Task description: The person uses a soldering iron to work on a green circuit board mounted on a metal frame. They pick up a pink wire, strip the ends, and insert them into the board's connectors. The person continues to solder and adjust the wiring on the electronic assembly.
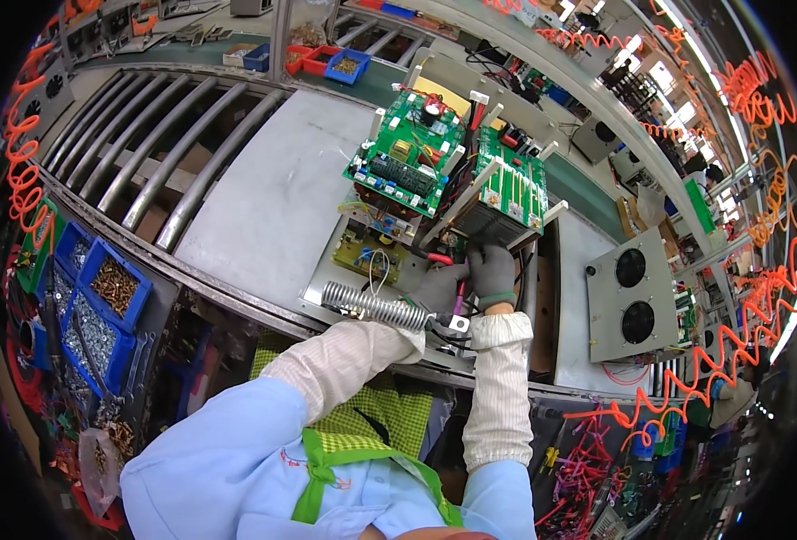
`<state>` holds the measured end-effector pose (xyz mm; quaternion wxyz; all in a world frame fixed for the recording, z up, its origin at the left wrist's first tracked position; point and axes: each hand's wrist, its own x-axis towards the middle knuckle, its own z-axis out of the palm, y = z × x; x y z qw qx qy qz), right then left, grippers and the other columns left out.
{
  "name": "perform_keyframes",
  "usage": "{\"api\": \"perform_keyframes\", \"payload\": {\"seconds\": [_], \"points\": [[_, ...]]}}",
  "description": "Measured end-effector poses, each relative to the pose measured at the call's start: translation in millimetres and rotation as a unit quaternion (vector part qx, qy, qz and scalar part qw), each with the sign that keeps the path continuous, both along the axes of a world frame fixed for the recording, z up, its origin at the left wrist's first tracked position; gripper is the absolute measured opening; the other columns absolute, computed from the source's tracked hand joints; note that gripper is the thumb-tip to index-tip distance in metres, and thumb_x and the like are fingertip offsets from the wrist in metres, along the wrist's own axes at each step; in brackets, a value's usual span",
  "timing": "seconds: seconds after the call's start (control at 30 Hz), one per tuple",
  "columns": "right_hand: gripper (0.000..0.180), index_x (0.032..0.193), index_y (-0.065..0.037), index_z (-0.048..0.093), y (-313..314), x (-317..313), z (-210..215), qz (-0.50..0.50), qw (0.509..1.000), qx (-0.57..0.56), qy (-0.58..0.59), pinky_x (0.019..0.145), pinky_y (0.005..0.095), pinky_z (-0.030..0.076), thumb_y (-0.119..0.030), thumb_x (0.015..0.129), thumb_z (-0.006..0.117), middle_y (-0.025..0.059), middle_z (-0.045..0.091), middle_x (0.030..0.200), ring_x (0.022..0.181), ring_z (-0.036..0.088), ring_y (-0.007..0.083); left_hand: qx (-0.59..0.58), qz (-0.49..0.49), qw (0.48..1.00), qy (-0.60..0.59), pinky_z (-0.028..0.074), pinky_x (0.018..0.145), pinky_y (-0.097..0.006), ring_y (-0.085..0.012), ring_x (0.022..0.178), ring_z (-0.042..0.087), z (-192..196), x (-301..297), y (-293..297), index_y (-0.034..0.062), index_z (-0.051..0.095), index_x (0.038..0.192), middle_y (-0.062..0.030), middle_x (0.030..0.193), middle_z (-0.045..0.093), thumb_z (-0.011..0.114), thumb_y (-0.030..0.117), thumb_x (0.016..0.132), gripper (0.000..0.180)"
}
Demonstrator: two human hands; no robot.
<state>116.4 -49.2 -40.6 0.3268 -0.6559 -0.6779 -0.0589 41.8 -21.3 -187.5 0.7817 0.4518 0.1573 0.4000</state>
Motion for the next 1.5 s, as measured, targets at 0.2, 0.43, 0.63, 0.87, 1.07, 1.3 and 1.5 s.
{"api": "perform_keyframes", "payload": {"seconds": [0.2,0.43,0.63,0.87,1.07,1.3,1.5], "points": [[0.018,0.089,-0.003,0.066,-4,-1,-2,0.002,1.000,0.007,-0.025,0.074,0.0446,0.046,-0.015,0.079,0.058,0.0185,0.064,0.086,0.083,0.059,0.0386,0.030,-0.005,1.000,-0.007,0.049,0.088,-0.037,-0.0218,0.095,0.060,-1,1,0,-0.0010,0.057,0.105,-0.0120,0.101,0.063,0.047,0.019,0.092,0.025],[0.021,0.088,-0.004,0.066,2,-4,1,-0.051,0.998,-0.001,-0.024,0.073,0.0452,0.047,-0.020,0.076,0.063,0.0184,0.064,0.085,0.081,0.060,0.0383,0.010,-0.008,1.000,-0.018,0.050,0.088,-0.038,-0.0247,0.094,0.061,1,1,-1,-0.0016,0.057,0.107,-0.0142,0.103,0.063,0.046,0.022,0.093,0.029],[0.024,0.088,-0.004,0.065,4,-17,9,-0.119,0.992,-0.031,-0.018,0.071,0.0446,0.047,-0.024,0.074,0.066,0.0178,0.065,0.087,0.081,0.061,0.0376,-0.092,-0.019,0.995,-0.045,0.050,0.086,-0.039,-0.0275,0.090,0.062,-13,6,6,-0.0012,0.055,0.104,-0.0156,0.099,0.063,0.048,0.020,0.091,0.026],[0.020,0.084,-0.004,0.066,-3,-4,5,-0.024,0.999,-0.036,-0.006,0.067,0.0455,0.046,-0.021,0.075,0.064,0.0197,0.064,0.082,0.077,0.059,0.0393,0.057,0.043,0.997,0.033,0.049,0.083,-0.037,-0.0245,0.087,0.061,-18,6,7,-0.0002,0.056,0.100,-0.0128,0.095,0.063,0.050,0.018,0.089,0.022],[0.020,0.084,-0.003,0.067,2,-11,2,-0.077,0.997,0.017,-0.010,0.069,0.0453,0.047,-0.022,0.076,0.063,0.0202,0.063,0.079,0.077,0.059,0.0397,-0.058,-0.028,0.998,-0.006,0.049,0.085,-0.036,-0.0239,0.090,0.061,8,-4,-1,-0.0004,0.056,0.101,-0.0126,0.097,0.063,0.050,0.019,0.090,0.024],[0.021,0.088,-0.004,0.066,-4,-9,1,-0.026,1.000,-0.002,-0.003,0.071,0.0468,0.045,-0.021,0.076,0.063,0.0202,0.063,0.082,0.080,0.058,0.0399,0.022,-0.007,1.000,-0.012,0.050,0.085,-0.040,-0.0245,0.092,0.062,-37,19,14,0.0004,0.056,0.104,-0.0118,0.097,0.063,0.049,0.020,0.090,0.025],[0.019,0.085,-0.003,0.066,6,-12,-3,-0.070,0.996,-0.004,-0.050,0.070,0.0479,0.046,-0.019,0.078,0.059,0.0215,0.062,0.082,0.079,0.058,0.0406,0.020,0.054,0.998,-0.041,0.050,0.082,-0.036,-0.0212,0.088,0.062,-51,35,16,0.0023,0.059,0.101,-0.0087,0.094,0.064,0.050,0.020,0.090,0.022]]}}
